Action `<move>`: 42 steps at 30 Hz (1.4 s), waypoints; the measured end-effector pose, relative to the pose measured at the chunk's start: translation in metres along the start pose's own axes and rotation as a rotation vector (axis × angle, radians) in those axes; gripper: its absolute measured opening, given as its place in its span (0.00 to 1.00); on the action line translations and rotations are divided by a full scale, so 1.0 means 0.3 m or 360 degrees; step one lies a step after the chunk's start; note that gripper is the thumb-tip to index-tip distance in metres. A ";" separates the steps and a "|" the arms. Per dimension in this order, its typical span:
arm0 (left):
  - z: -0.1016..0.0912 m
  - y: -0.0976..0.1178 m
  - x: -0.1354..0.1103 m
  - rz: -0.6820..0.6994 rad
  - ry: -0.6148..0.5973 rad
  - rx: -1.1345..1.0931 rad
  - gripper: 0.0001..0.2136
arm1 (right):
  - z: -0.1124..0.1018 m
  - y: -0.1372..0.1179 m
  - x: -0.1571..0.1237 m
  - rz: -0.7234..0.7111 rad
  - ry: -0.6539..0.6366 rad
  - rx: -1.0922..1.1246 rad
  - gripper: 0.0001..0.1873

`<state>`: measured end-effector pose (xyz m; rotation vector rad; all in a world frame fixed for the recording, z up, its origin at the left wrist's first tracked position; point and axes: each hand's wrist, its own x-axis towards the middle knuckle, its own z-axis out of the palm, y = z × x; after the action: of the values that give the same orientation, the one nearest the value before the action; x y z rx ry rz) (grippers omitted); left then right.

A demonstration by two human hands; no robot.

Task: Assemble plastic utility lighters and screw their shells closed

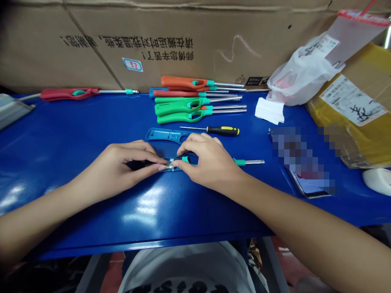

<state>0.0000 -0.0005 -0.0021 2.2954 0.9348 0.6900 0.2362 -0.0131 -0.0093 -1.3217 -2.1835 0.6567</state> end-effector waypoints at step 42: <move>0.013 -0.015 -0.017 0.0391 -0.0106 0.0524 0.12 | -0.158 0.029 -0.002 -0.0025 -0.0258 -0.0076 0.04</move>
<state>-0.0028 -0.0028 -0.0090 2.7396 0.7905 0.5888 0.2723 -0.0031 0.0211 -1.3148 -2.3495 0.7331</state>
